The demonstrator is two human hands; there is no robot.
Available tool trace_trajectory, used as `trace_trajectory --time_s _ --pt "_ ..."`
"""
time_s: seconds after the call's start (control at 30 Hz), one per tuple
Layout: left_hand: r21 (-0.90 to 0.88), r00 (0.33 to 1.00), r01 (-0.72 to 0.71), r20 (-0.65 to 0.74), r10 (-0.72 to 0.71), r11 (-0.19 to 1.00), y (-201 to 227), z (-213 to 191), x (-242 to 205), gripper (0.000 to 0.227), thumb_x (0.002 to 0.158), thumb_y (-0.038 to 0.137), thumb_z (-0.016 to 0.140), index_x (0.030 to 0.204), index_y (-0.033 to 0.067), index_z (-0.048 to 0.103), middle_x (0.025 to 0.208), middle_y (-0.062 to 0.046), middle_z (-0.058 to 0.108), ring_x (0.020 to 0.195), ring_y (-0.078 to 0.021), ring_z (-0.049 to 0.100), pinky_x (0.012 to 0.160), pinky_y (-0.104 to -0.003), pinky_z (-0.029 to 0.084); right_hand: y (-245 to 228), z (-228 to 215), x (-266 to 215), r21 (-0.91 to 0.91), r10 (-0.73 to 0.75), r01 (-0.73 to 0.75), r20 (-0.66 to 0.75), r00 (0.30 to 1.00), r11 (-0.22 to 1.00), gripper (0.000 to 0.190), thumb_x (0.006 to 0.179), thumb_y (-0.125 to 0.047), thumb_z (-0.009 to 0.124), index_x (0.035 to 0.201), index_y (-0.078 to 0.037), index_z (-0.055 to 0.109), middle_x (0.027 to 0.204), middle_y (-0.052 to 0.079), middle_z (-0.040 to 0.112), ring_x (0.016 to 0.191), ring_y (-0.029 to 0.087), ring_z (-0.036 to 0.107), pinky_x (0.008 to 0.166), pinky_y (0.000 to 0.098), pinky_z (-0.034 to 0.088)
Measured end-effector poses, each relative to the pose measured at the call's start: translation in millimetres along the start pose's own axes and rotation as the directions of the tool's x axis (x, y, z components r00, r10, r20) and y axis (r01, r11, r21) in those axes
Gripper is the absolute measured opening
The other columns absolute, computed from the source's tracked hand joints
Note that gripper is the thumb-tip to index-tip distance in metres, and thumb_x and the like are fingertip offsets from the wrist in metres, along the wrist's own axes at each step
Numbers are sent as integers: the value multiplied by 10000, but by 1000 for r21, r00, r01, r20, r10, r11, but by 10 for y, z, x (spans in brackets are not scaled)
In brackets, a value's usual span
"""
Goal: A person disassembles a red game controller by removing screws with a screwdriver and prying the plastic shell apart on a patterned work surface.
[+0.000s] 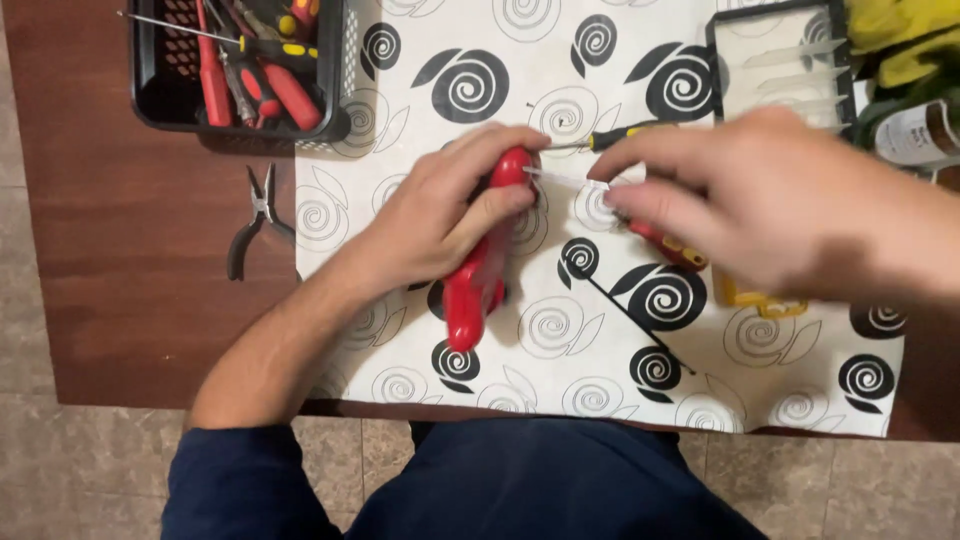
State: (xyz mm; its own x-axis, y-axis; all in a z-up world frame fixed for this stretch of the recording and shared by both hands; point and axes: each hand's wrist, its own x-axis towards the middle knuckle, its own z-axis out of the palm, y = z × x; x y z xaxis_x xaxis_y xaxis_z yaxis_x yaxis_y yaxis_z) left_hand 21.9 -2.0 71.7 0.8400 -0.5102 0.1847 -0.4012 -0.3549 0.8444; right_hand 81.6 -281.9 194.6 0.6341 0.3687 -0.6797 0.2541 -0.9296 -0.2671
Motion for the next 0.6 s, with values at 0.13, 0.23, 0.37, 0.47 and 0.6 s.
trace_trajectory --time_s 0.13,0.23,0.37,0.47,0.6 --pt "129 993 -116 -18 119 985 -169 101 7 419 1308 237 601 1619 -41 554 1522 -259 691 1414 -423 690 1244 -501 563 67 93 173 269 96 -106 48 994 957 419 1214 -512 621 1422 -394 965 733 70 804 711 229 645 785 385 484" --pt "186 991 -130 12 130 974 -195 141 8 429 1296 230 615 1600 -67 548 1483 -279 708 1361 -436 705 1189 -537 590 264 435 401 771 -122 -16 121 985 637 377 1303 -272 583 1239 -41 874 632 148 527 530 249 429 504 418 401" --pt "120 994 -113 26 110 986 -221 104 62 427 1294 259 613 1610 -23 560 1469 -234 698 1355 -399 695 1181 -501 574 281 552 442 818 -129 16 72 989 575 306 1279 -217 605 1212 -53 854 619 78 424 517 185 338 464 355 279" --pt "-34 994 -100 36 101 994 -361 110 204 453 1195 340 759 1512 41 634 1366 -154 734 1237 -305 710 1122 -438 571 327 611 514 800 -110 56 13 994 598 294 1274 -229 620 1194 -63 849 618 81 463 489 192 386 415 363 343" --pt "-213 979 198 94 -182 957 -405 147 391 254 1047 252 982 1128 179 754 919 75 759 807 -47 639 756 -239 531 358 626 627 561 -47 103 -113 992 822 306 1237 -356 661 1232 -227 938 649 0 626 600 148 492 614 341 403"
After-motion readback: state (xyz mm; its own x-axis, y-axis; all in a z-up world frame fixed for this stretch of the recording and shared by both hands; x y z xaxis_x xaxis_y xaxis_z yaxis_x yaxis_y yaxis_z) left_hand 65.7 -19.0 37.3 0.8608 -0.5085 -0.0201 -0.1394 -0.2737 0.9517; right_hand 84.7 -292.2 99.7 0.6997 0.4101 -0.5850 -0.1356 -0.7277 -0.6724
